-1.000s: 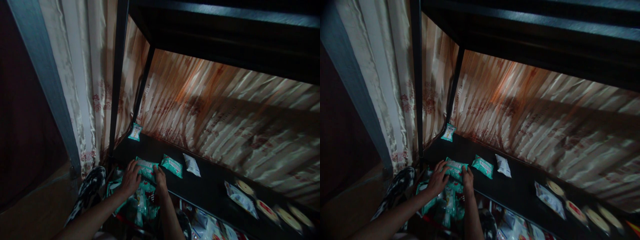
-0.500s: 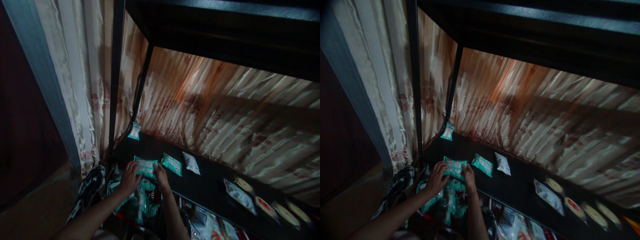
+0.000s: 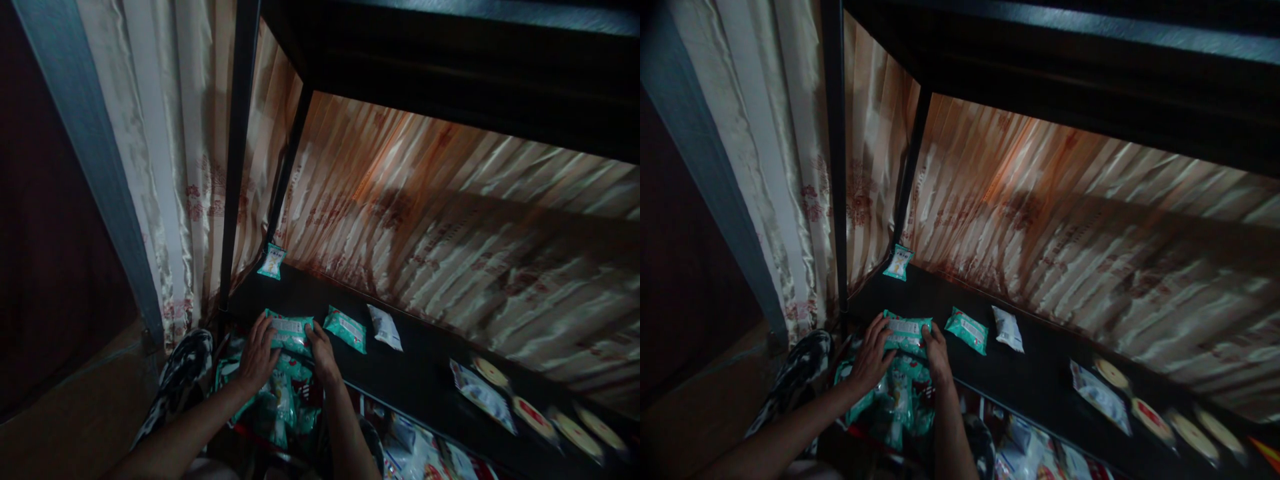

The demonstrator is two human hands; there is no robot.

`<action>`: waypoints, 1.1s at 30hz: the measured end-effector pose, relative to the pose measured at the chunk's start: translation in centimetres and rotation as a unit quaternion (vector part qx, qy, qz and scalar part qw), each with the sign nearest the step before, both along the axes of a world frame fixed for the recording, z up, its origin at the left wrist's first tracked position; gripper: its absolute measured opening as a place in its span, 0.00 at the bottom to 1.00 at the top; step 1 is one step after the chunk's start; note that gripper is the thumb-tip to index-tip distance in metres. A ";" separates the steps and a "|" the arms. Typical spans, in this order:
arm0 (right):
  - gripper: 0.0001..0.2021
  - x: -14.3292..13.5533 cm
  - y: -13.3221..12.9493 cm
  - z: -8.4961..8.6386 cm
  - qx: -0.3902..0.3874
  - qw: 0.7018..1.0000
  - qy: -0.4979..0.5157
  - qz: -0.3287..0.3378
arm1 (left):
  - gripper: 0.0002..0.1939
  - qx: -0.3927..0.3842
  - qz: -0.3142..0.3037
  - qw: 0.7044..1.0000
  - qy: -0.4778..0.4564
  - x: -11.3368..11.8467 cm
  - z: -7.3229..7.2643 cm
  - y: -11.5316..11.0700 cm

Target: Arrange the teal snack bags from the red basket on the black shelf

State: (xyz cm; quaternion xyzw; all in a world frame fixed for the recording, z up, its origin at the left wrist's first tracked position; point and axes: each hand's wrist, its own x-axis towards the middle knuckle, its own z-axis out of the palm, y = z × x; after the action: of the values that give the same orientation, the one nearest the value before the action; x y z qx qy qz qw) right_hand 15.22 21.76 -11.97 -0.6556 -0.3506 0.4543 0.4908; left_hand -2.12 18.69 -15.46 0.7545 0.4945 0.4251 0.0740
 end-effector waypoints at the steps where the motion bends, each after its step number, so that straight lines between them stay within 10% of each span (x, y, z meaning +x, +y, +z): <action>1: 0.32 0.0 0.1 0.0 -0.002 1.000 -0.002 0.000 | 0.17 -0.001 -0.008 1.000 -0.002 0.0 0.0 0.0; 25: 0.30 0.0 0.5 -0.2 -0.022 1.000 0.020 0.001 | 0.19 0.011 -0.016 1.000 -0.016 0.1 -1.4 0.9; 33: 0.25 -0.7 -0.1 2.9 -0.049 0.991 0.088 0.090 | 0.22 -0.022 -0.007 0.999 -0.041 0.0 -0.9 1.3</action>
State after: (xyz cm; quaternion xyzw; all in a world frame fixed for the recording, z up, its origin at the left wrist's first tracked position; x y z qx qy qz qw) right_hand 14.51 21.67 -9.10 -0.6018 -0.3406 0.5693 0.4445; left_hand -2.12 20.00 -16.31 0.7383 0.4948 0.4441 0.1135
